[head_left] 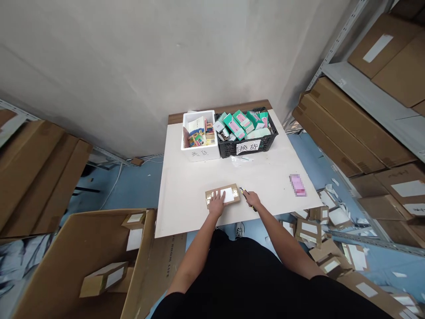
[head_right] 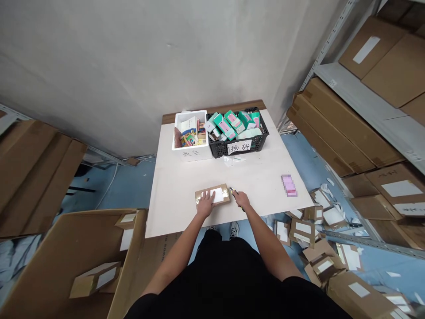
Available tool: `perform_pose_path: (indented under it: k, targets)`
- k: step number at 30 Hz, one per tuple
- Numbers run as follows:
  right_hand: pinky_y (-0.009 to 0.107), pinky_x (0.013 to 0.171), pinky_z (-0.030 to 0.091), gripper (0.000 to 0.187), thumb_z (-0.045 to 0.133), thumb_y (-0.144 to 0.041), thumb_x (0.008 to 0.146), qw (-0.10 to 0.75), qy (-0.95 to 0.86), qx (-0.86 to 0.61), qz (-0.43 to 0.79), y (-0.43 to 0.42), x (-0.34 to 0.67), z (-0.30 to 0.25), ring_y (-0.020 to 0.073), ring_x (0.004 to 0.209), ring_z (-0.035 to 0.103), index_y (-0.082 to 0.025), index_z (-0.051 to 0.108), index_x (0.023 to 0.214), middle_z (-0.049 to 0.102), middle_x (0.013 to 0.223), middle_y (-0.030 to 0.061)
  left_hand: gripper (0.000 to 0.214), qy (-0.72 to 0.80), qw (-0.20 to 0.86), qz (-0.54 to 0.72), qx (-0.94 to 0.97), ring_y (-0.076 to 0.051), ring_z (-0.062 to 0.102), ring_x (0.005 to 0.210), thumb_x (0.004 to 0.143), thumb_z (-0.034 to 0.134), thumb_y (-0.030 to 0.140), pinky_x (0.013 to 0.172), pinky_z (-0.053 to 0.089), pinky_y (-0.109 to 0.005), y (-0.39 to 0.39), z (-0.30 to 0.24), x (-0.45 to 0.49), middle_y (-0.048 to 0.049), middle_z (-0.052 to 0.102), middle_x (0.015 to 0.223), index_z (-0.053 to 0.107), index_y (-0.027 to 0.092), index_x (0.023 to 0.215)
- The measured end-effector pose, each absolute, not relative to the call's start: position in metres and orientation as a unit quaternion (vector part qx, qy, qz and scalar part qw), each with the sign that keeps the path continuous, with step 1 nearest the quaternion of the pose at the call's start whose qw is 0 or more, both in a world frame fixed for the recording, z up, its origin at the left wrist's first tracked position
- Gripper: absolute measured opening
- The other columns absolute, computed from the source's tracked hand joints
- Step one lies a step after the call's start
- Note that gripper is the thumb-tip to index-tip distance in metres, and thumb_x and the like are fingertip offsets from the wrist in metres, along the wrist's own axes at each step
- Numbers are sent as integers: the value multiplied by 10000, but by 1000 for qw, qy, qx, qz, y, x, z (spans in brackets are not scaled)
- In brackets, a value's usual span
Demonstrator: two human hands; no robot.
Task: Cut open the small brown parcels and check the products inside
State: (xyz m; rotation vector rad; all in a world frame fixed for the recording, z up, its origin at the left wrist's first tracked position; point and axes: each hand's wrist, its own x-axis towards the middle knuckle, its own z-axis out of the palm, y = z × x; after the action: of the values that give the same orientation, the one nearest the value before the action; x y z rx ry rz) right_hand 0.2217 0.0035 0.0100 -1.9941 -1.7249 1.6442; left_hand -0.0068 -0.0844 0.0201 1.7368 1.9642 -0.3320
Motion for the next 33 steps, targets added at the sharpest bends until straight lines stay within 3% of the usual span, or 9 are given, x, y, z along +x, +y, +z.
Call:
perform_pose_path:
  k: [5, 9, 13, 20, 24, 33]
  targets:
    - [240, 523, 420, 594, 370, -609, 1077, -43, -588, -636, 498, 16, 207, 17, 137, 414, 590, -153, 654, 822, 627, 553, 18, 762, 725, 244, -115, 634, -327, 101, 1635, 1016, 503, 470, 1281, 241, -535, -86, 15, -8, -56, 127, 1780, 166, 352, 1689]
    - [267, 562, 438, 637, 323, -607, 1089, -78, -615, -644, 448, 13, 201, 23, 152, 453, 620, -108, 705, 986, 737, 730, 103, 753, 722, 245, -114, 637, -328, 92, 1636, 1024, 492, 472, 1276, 253, -541, -86, 14, -9, -50, 119, 1781, 161, 357, 1690]
    - [273, 614, 460, 683, 305, -638, 1084, -95, -627, -640, 434, -9, 210, 24, 156, 514, 657, -103, 727, 1031, 774, 872, 150, 744, 723, 240, -109, 639, -322, 91, 1636, 1027, 486, 475, 1272, 267, -535, -88, 13, -10, -40, 115, 1782, 171, 354, 1690]
    - [280, 629, 454, 654, 338, -628, 1080, -108, -643, -624, 431, -14, 234, 31, 160, 483, 635, -112, 726, 972, 741, 720, 104, 752, 720, 239, -106, 643, -326, 94, 1636, 1021, 502, 463, 1275, 249, -550, -86, 10, -13, -35, 129, 1781, 161, 381, 1686]
    - [278, 628, 453, 664, 308, -626, 1084, -71, -622, -652, 428, 6, 225, 35, 163, 496, 647, -112, 723, 1012, 751, 748, 107, 749, 718, 244, -108, 642, -326, 78, 1638, 1020, 497, 461, 1278, 241, -550, -85, 9, -14, -40, 109, 1783, 165, 375, 1685]
    - [279, 618, 451, 643, 332, -607, 1085, -78, -629, -629, 450, -12, 213, 24, 170, 471, 638, -105, 728, 1020, 721, 664, 86, 745, 720, 237, -104, 645, -316, 109, 1635, 1014, 525, 467, 1256, 299, -525, -87, 14, -17, -35, 126, 1781, 206, 370, 1680]
